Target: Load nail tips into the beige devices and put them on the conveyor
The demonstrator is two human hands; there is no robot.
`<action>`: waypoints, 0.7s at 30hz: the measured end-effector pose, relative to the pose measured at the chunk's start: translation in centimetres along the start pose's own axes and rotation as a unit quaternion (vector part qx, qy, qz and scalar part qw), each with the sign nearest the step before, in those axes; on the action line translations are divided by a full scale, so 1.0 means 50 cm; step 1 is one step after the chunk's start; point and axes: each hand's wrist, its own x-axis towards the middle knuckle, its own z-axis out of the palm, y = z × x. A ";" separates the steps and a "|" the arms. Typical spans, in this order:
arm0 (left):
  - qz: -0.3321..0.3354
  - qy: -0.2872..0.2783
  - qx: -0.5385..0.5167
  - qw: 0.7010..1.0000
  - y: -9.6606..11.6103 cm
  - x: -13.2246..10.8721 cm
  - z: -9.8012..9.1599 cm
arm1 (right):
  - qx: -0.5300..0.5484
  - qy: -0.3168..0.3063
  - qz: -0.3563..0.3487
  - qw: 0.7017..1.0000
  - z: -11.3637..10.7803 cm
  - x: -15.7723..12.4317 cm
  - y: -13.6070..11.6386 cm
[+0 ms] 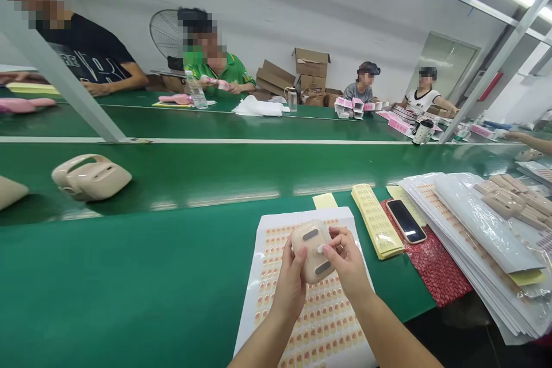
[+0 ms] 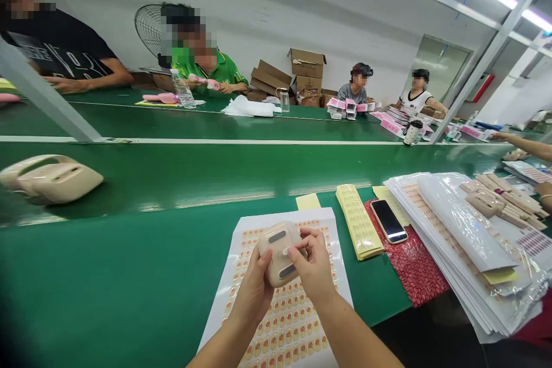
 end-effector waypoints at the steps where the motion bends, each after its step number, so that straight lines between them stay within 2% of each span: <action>1: -0.001 0.001 0.000 1.000 -0.002 -0.001 0.000 | -0.004 0.002 -0.002 1.000 0.000 0.000 0.000; 8: 0.003 0.024 -0.002 1.000 -0.006 -0.007 0.006 | -0.038 0.008 -0.039 0.998 -0.002 0.002 0.022; 12: 0.004 0.038 -0.008 0.999 -0.009 -0.008 0.005 | -0.126 0.029 -0.140 0.982 -0.004 0.004 0.043; 15: 0.010 0.054 -0.009 0.998 -0.015 -0.006 0.002 | -0.232 0.060 -0.275 0.931 -0.003 0.004 0.050; 19: 0.013 0.082 -0.012 0.997 -0.021 -0.008 0.003 | -0.347 0.084 -0.457 0.815 0.002 -0.003 0.048; 21: 0.019 0.088 -0.016 0.996 -0.021 -0.013 0.007 | -0.364 0.074 -0.515 0.772 0.003 -0.009 0.047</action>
